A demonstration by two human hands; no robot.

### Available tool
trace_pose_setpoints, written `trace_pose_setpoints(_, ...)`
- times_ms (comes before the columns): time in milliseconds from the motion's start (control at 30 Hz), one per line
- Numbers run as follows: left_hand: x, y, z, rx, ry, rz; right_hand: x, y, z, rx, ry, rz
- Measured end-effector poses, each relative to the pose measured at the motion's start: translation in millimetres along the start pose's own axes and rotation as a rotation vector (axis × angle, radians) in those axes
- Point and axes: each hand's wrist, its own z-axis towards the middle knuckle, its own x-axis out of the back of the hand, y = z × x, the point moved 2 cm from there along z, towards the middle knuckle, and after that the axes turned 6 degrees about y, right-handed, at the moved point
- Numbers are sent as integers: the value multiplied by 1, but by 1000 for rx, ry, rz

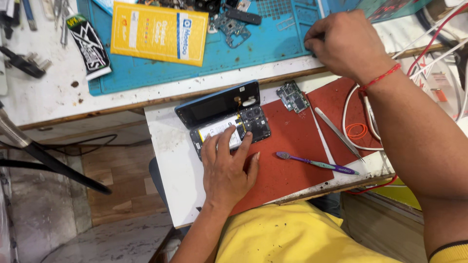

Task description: The person uses a screwdriver to tighten screws on the internal components of a disassembled blue smartphone. They repeatedly secure the motherboard and camera assembly while the device remains open on a red work mat. The person then closes the phone's back cover and briefly handles a gold-colored card.

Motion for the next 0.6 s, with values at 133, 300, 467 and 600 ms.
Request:
trace_pose_setpoints(133,-1,-2,-1,1,9,-13,-2,1,4,103,43,-98)
trace_pose_setpoints(300,-2,-2,-3,-5,22,-7,3,-13,8,134,10,-204)
trace_pose_setpoints(467,-1,-4,-2,2,36,-27,12,-25,-2,125,95,-173)
trace_pose_setpoints(600,-1,-4,-3,7,28,-46,17,-36,-37,-142,-6,285)
